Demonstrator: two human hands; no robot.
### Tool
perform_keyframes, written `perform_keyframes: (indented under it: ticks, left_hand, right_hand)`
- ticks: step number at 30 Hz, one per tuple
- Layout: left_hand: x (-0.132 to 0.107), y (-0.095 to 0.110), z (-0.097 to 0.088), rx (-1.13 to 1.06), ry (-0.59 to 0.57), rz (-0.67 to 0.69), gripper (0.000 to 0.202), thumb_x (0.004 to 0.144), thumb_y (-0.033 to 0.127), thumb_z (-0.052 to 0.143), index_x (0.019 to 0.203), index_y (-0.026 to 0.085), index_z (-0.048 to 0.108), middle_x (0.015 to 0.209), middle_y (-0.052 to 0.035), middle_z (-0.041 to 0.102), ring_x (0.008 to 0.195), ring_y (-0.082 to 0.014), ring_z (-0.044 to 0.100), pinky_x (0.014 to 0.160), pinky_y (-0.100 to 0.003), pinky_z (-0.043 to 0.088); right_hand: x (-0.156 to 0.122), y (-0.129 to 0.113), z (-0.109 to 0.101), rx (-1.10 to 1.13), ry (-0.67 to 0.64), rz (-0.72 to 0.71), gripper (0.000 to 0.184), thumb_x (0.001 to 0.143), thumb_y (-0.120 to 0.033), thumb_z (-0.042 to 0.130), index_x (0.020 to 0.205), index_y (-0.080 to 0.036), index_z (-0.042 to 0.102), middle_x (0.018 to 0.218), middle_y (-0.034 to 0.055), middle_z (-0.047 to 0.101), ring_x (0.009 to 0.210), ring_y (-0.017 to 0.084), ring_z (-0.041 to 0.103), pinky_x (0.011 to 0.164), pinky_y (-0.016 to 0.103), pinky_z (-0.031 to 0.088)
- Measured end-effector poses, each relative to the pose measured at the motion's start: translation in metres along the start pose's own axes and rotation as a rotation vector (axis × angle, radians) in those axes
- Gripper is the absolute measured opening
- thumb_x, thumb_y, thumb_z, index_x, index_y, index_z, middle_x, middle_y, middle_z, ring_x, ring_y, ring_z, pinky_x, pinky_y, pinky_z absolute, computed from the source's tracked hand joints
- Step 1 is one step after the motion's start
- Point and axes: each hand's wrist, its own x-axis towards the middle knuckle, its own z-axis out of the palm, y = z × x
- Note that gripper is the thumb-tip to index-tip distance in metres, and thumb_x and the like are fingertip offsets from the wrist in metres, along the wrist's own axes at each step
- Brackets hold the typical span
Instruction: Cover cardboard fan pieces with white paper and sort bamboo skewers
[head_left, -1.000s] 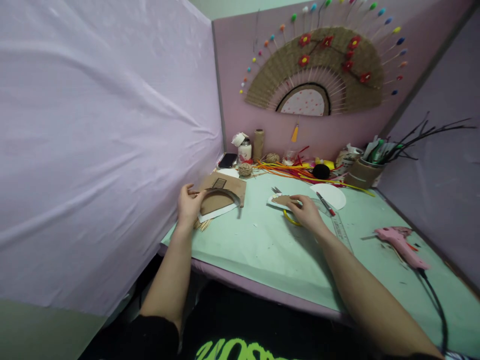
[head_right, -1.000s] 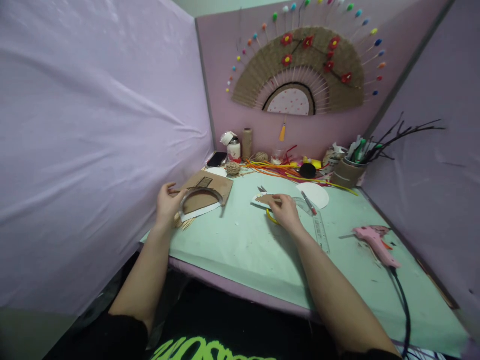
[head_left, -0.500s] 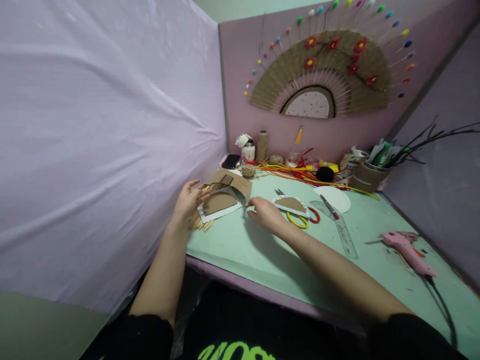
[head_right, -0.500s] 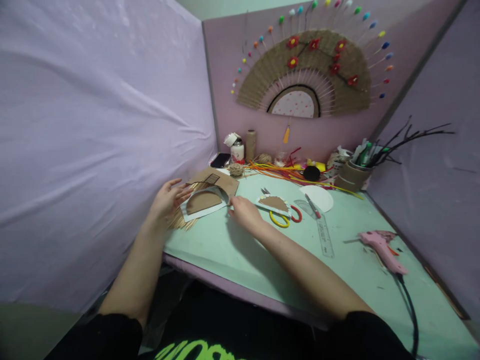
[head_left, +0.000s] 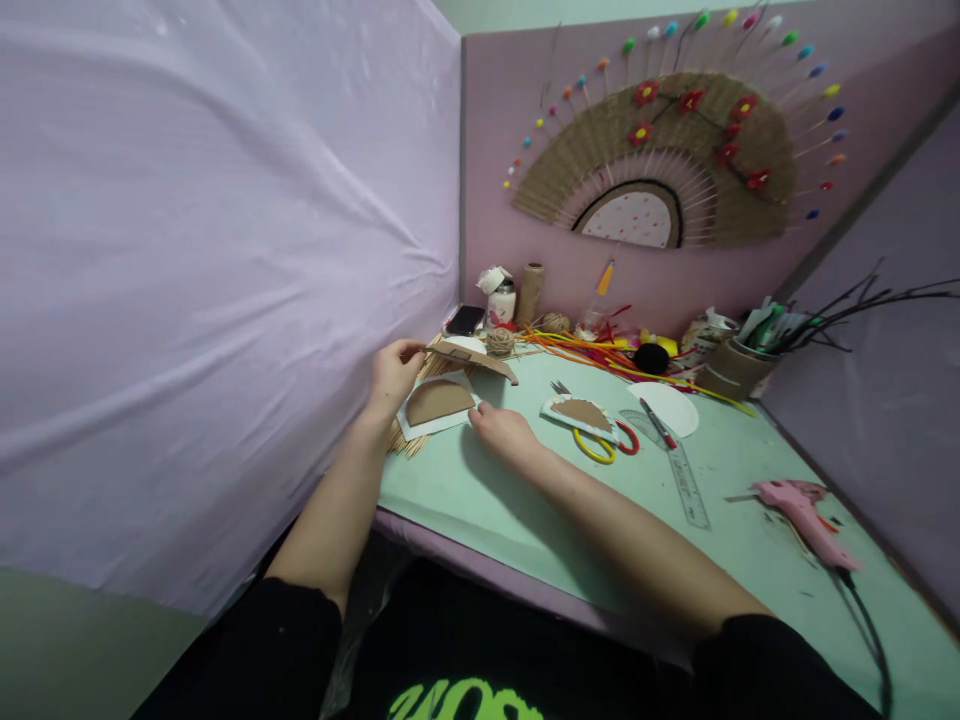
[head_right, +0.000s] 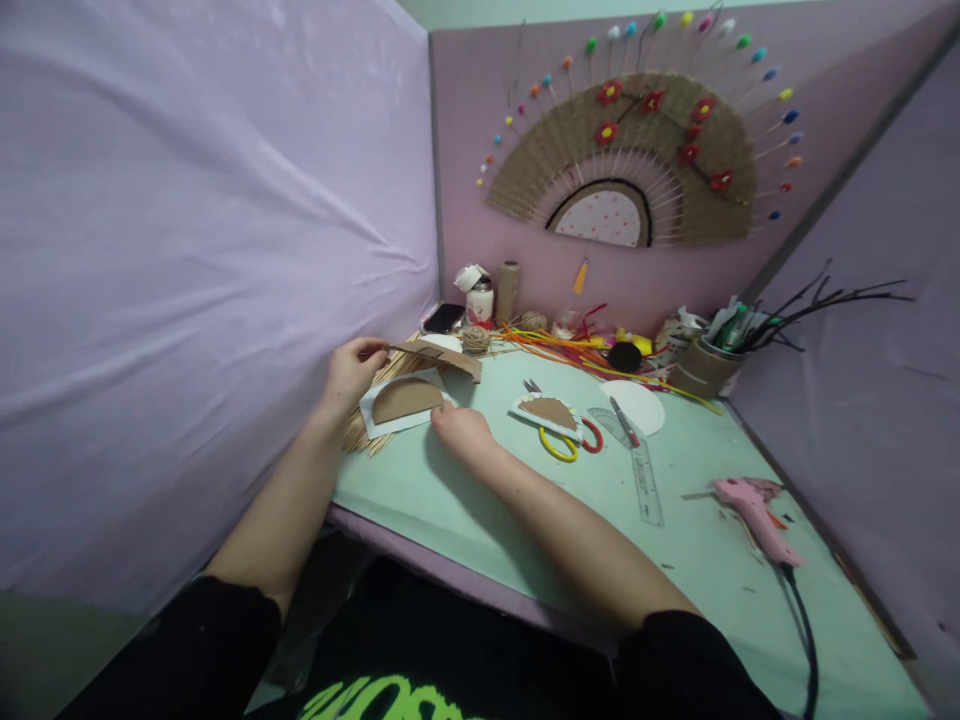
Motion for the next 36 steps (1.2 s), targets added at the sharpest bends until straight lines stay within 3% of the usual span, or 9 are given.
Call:
perform_keyframes:
  ticks: [8, 14, 17, 21, 26, 30, 33, 34, 36]
  left_hand:
    - [0.007, -0.006, -0.003, 0.020, -0.059, -0.015, 0.030, 0.076, 0.021, 0.050, 0.099, 0.015, 0.069, 0.065, -0.0012, 0.067, 0.058, -0.0142, 0.064, 0.057, -0.024, 0.049]
    - [0.013, -0.008, -0.009, 0.228, -0.082, 0.058, 0.029, 0.076, 0.020, 0.052, 0.098, 0.018, 0.070, 0.062, -0.0005, 0.066, 0.054, -0.0138, 0.063, 0.057, -0.023, 0.046]
    - [0.016, -0.009, -0.013, 0.334, -0.095, 0.077, 0.028, 0.077, 0.022, 0.052, 0.098, 0.019, 0.071, 0.060, -0.0008, 0.066, 0.053, -0.0143, 0.061, 0.057, -0.024, 0.043]
    - [0.011, -0.012, -0.018, 0.400, -0.116, 0.095, 0.028, 0.078, 0.021, 0.050, 0.096, 0.019, 0.071, 0.063, -0.0023, 0.067, 0.056, -0.0156, 0.062, 0.060, -0.025, 0.043]
    - [-0.011, -0.021, -0.024, 0.578, -0.119, 0.034, 0.032, 0.078, 0.020, 0.051, 0.104, 0.019, 0.069, 0.082, -0.0077, 0.071, 0.077, -0.0214, 0.066, 0.070, -0.027, 0.045]
    - [-0.034, -0.013, -0.026, 0.720, -0.138, 0.003, 0.042, 0.074, 0.023, 0.062, 0.115, 0.016, 0.064, 0.094, -0.0145, 0.071, 0.092, -0.0307, 0.065, 0.082, -0.037, 0.047]
    - [-0.058, 0.019, -0.008, 0.492, -0.112, -0.011, 0.032, 0.078, 0.025, 0.057, 0.108, 0.018, 0.067, 0.091, -0.0118, 0.071, 0.090, -0.0295, 0.066, 0.083, -0.040, 0.048]
    - [-0.068, 0.032, 0.003, 0.330, -0.207, -0.022, 0.028, 0.077, 0.028, 0.059, 0.102, 0.019, 0.069, 0.088, -0.0099, 0.071, 0.086, -0.0283, 0.066, 0.081, -0.040, 0.050]
    - [-0.087, 0.058, 0.032, -0.086, -0.671, -0.058, 0.028, 0.071, 0.033, 0.068, 0.096, 0.021, 0.072, 0.090, -0.0089, 0.072, 0.088, -0.0279, 0.068, 0.080, -0.039, 0.052]
  right_hand:
    - [0.043, 0.001, 0.014, 0.307, 0.155, 0.230, 0.024, 0.091, -0.010, 0.034, 0.101, -0.013, 0.055, 0.109, 0.0177, 0.058, 0.097, 0.025, 0.063, 0.082, 0.038, 0.050]
    - [0.064, -0.018, 0.014, 1.644, 0.506, 0.348, 0.010, 0.086, -0.030, 0.045, 0.083, -0.022, 0.042, 0.122, 0.0057, 0.054, 0.087, 0.013, 0.061, 0.075, 0.033, 0.057]
    - [0.052, -0.034, 0.000, 1.968, 0.572, 0.294, 0.018, 0.080, -0.032, 0.056, 0.078, -0.021, 0.042, 0.131, 0.0039, 0.047, 0.089, 0.011, 0.062, 0.080, 0.033, 0.058]
    - [-0.001, -0.034, -0.023, 2.003, 0.551, 0.225, 0.024, 0.075, -0.033, 0.066, 0.074, -0.019, 0.047, 0.129, 0.0026, 0.050, 0.085, 0.010, 0.062, 0.084, 0.036, 0.058]
    - [-0.073, 0.006, -0.039, 1.979, 0.577, 0.254, 0.023, 0.074, -0.030, 0.070, 0.073, -0.019, 0.050, 0.122, 0.0017, 0.058, 0.079, 0.009, 0.062, 0.086, 0.041, 0.059]
    - [-0.092, 0.053, -0.040, 1.894, 0.802, 0.294, 0.023, 0.073, -0.030, 0.069, 0.074, -0.020, 0.048, 0.118, 0.0014, 0.060, 0.082, 0.011, 0.065, 0.089, 0.041, 0.057]
    - [-0.084, 0.081, -0.041, 1.768, 1.015, 0.294, 0.023, 0.077, -0.033, 0.063, 0.077, -0.021, 0.043, 0.119, 0.0006, 0.058, 0.081, 0.008, 0.064, 0.092, 0.039, 0.055]
    - [-0.079, 0.088, -0.041, 1.725, 1.071, 0.286, 0.023, 0.079, -0.034, 0.061, 0.077, -0.022, 0.041, 0.121, 0.0006, 0.057, 0.082, 0.008, 0.064, 0.092, 0.039, 0.055]
    - [-0.072, 0.095, -0.040, 1.657, 1.162, 0.265, 0.022, 0.081, -0.035, 0.057, 0.079, -0.022, 0.040, 0.127, 0.0013, 0.053, 0.084, 0.008, 0.063, 0.093, 0.041, 0.054]
